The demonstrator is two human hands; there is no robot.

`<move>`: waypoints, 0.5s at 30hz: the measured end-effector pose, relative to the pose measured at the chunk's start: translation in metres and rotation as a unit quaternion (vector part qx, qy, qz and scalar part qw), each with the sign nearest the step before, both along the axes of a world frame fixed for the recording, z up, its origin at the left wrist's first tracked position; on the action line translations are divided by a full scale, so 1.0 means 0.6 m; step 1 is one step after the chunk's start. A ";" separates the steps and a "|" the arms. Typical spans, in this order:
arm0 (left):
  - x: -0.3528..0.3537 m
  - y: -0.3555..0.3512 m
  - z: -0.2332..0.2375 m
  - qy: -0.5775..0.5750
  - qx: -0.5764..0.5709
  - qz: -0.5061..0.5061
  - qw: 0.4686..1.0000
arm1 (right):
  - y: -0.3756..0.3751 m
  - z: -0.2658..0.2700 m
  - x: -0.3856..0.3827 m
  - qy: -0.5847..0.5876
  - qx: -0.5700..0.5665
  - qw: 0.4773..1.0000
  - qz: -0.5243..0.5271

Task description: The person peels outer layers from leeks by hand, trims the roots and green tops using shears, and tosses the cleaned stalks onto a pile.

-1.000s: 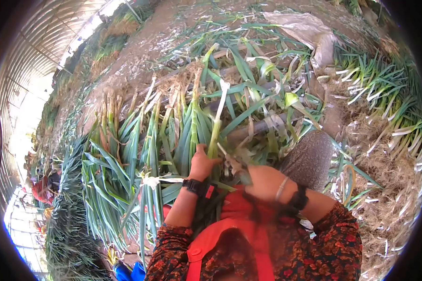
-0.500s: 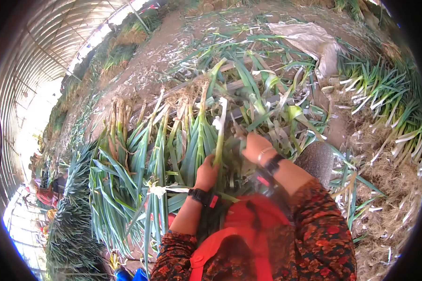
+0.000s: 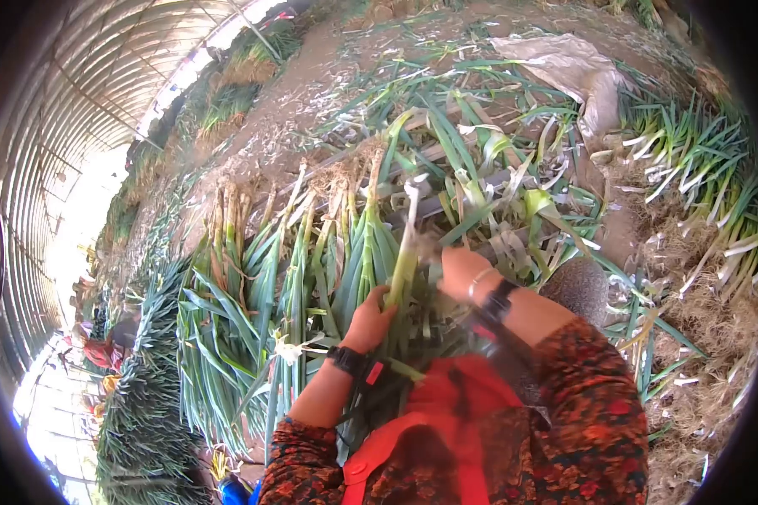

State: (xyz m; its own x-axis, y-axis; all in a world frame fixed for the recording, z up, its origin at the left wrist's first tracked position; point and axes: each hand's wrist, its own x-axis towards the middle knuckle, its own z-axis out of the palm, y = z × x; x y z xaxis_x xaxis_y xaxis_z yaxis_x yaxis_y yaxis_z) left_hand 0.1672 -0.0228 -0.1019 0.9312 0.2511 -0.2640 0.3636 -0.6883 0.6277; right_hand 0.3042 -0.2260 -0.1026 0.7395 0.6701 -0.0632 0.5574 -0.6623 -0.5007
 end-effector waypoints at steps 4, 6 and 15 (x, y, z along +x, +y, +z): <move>-0.009 -0.004 0.031 0.064 -0.019 -0.131 0.989 | -0.055 0.011 0.019 0.034 -0.057 0.991 -0.116; 0.021 0.016 0.063 0.141 -0.040 -0.207 0.967 | -0.064 0.001 0.022 0.042 -0.074 0.989 -0.125; 0.172 0.061 -0.062 -0.049 0.338 0.118 0.932 | -0.069 -0.036 0.017 0.040 -0.076 0.984 -0.156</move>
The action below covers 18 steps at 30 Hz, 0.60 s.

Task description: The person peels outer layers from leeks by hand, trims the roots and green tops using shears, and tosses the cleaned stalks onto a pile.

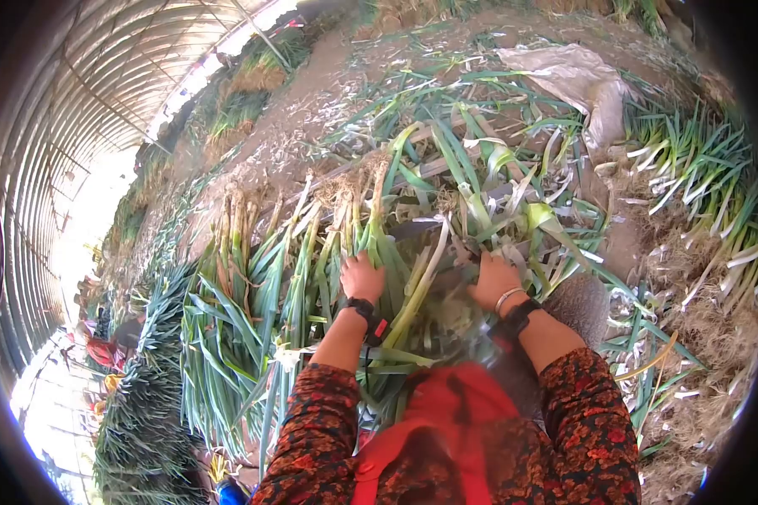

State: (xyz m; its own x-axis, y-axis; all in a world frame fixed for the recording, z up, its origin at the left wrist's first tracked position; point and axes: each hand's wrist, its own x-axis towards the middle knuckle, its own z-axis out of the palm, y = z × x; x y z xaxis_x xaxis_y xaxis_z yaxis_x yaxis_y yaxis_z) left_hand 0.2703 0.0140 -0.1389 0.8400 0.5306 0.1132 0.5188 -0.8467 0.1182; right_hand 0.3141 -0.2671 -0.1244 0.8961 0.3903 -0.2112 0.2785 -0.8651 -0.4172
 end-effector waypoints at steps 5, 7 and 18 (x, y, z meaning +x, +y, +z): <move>0.003 0.021 0.003 0.025 -0.159 0.007 0.987 | 0.002 -0.009 0.002 -0.008 0.035 0.999 -0.002; -0.008 0.033 0.021 0.031 -0.266 -0.011 0.963 | 0.005 0.012 -0.009 -0.006 0.086 0.996 0.038; -0.217 0.012 0.015 0.083 -0.400 -0.039 0.912 | -0.005 0.163 -0.204 0.152 0.085 0.952 0.254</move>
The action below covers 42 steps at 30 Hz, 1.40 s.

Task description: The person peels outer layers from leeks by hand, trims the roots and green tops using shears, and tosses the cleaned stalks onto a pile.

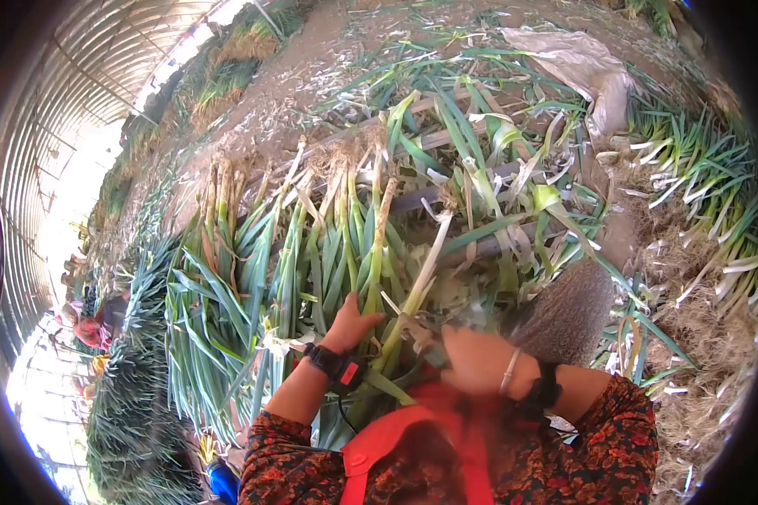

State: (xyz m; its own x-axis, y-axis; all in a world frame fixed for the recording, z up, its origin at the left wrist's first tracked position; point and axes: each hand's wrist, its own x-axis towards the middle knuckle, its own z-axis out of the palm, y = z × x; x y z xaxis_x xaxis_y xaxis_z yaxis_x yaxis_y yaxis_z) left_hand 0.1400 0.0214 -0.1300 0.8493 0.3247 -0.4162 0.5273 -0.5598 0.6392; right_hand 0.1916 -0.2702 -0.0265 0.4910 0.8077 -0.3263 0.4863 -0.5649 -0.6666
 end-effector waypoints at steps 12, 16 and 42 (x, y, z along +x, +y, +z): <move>-0.020 -0.035 0.033 -0.023 -0.018 0.037 0.999 | 0.210 -0.110 0.211 -0.137 -0.042 0.975 -0.172; -0.030 -0.025 0.017 -0.033 -0.022 0.045 0.998 | 0.177 -0.097 0.186 -0.165 -0.008 0.978 -0.129; 0.167 0.083 -0.034 -0.124 0.374 0.061 0.917 | 0.024 -0.186 0.189 -0.139 -0.050 0.953 -0.266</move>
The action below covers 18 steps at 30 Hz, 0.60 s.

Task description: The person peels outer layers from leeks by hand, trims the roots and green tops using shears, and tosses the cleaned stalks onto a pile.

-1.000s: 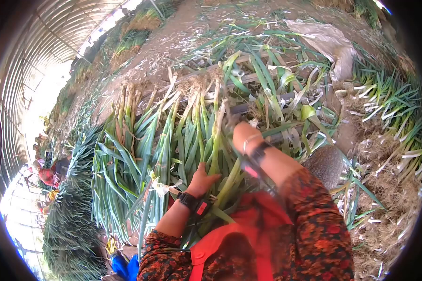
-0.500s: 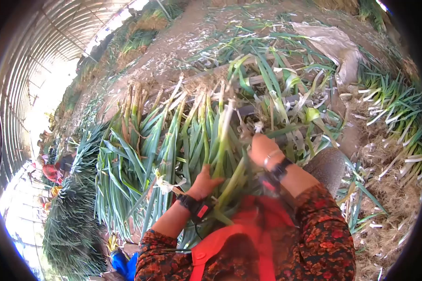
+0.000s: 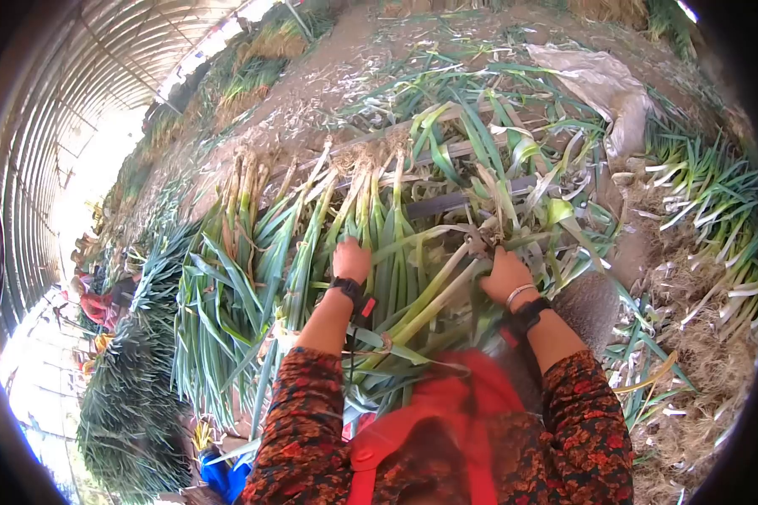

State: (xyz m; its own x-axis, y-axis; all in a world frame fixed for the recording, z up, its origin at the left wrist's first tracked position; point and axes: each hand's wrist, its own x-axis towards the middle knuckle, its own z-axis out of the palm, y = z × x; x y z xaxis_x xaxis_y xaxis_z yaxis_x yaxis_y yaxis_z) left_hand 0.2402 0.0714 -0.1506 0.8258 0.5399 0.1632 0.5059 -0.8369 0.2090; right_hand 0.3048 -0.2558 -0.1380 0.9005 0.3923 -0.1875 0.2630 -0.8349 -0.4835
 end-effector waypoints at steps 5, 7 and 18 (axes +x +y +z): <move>0.021 -0.004 -0.043 0.043 -0.137 0.083 0.986 | 0.004 0.007 -0.021 -0.014 0.081 0.995 0.063; -0.002 -0.001 -0.014 0.016 -0.194 0.008 0.981 | 0.015 0.077 -0.070 0.024 0.139 0.979 0.145; -0.145 -0.019 0.026 -0.049 -0.399 0.005 0.916 | 0.094 0.192 -0.161 0.102 0.053 0.950 0.290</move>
